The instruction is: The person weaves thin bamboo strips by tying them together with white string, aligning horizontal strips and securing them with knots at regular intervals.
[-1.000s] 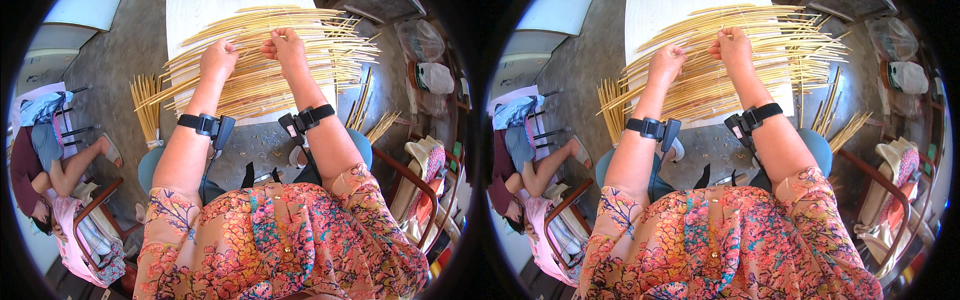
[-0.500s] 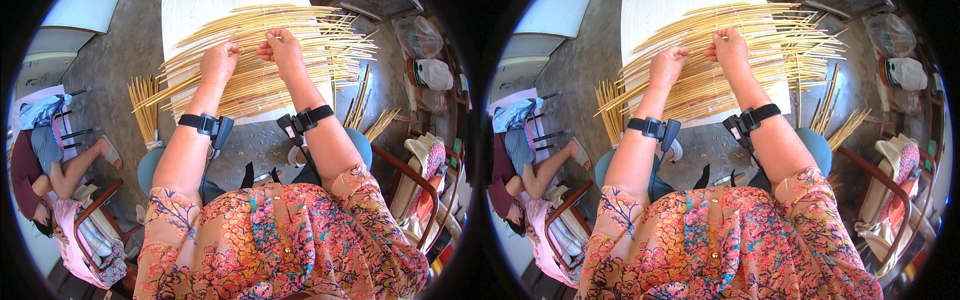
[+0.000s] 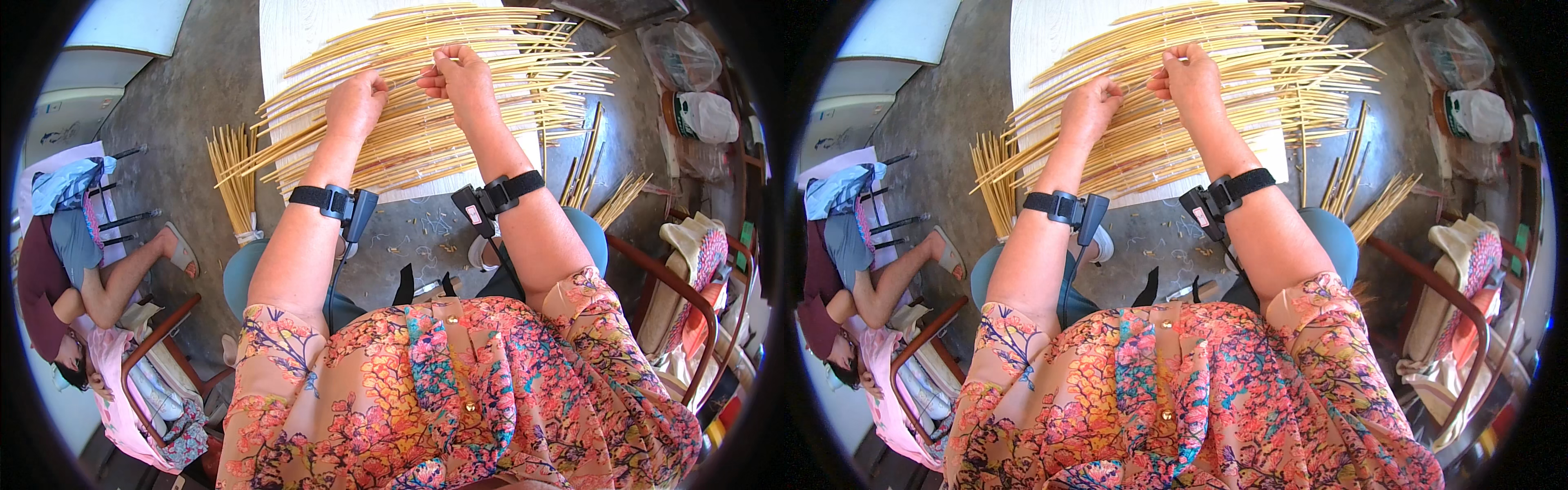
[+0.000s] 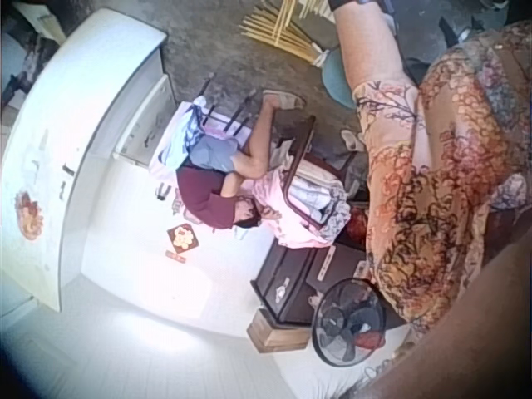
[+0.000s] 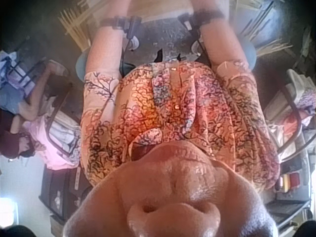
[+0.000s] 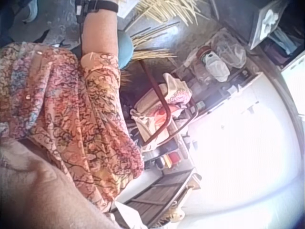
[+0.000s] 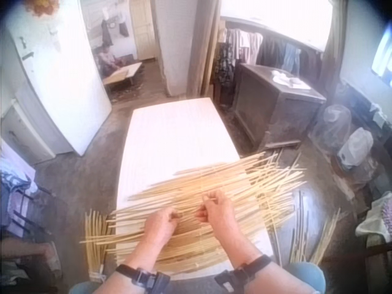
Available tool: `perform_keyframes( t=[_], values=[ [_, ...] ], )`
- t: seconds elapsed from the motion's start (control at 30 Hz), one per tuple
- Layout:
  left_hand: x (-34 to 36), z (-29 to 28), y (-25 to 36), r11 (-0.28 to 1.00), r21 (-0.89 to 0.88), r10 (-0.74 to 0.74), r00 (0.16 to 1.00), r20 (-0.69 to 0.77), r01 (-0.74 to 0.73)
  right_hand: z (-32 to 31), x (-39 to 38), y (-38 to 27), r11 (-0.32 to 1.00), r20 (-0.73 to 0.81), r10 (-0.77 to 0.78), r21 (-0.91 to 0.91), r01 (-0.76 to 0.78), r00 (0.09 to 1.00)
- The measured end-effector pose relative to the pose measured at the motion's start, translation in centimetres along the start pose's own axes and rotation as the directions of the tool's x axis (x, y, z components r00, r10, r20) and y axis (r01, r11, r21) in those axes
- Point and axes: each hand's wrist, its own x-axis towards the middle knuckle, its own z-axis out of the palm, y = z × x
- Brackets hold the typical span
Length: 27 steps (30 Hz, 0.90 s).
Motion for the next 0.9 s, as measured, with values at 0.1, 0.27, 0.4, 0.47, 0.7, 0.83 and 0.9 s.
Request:
perform_keyframes(
  t=[0.1, 0.27, 0.4, 0.47, 0.7, 0.83, 0.9],
  values=[
    [0.0, 0.1, 0.1, 1.0, 0.027, -0.006, 1.0, 0.017, 0.006, -0.3, 0.1, 0.0, 0.999, -0.017, 0.01, 0.046, -0.009, 1.0],
    [-0.1, 0.4, -0.3, 0.999, 0.028, 0.038, 0.999, -0.012, -0.037, -1.3, 0.6, -0.1, 0.968, -0.107, 0.052, 0.249, -0.023, 0.993],
    [-0.3, 0.2, -0.2, 0.998, 0.035, 0.051, 0.999, -0.016, -0.051, -2.6, 1.3, -0.7, 0.903, -0.185, 0.042, 0.428, 0.042, 0.982],
    [-0.4, 0.1, -0.3, 0.998, 0.014, 0.057, 0.998, -0.022, -0.057, -3.0, 1.4, -1.2, 0.875, -0.239, 0.036, 0.477, 0.085, 0.97],
    [-0.5, 0.1, -0.2, 0.999, 0.016, 0.052, 0.999, -0.015, -0.052, -3.9, 1.2, -2.6, 0.847, -0.258, -0.053, 0.5, 0.18, 0.965],
    [-0.5, 0.1, -0.2, 0.999, 0.035, 0.028, 1.0, -0.006, -0.027, -4.0, 0.9, -3.3, 0.833, -0.251, -0.118, 0.502, 0.234, 0.961],
    [-0.5, 0.1, -0.2, 0.999, 0.039, 0.02, 1.0, -0.007, -0.02, -4.2, 0.8, -3.7, 0.833, -0.25, -0.134, 0.495, 0.246, 0.959]
  ],
)
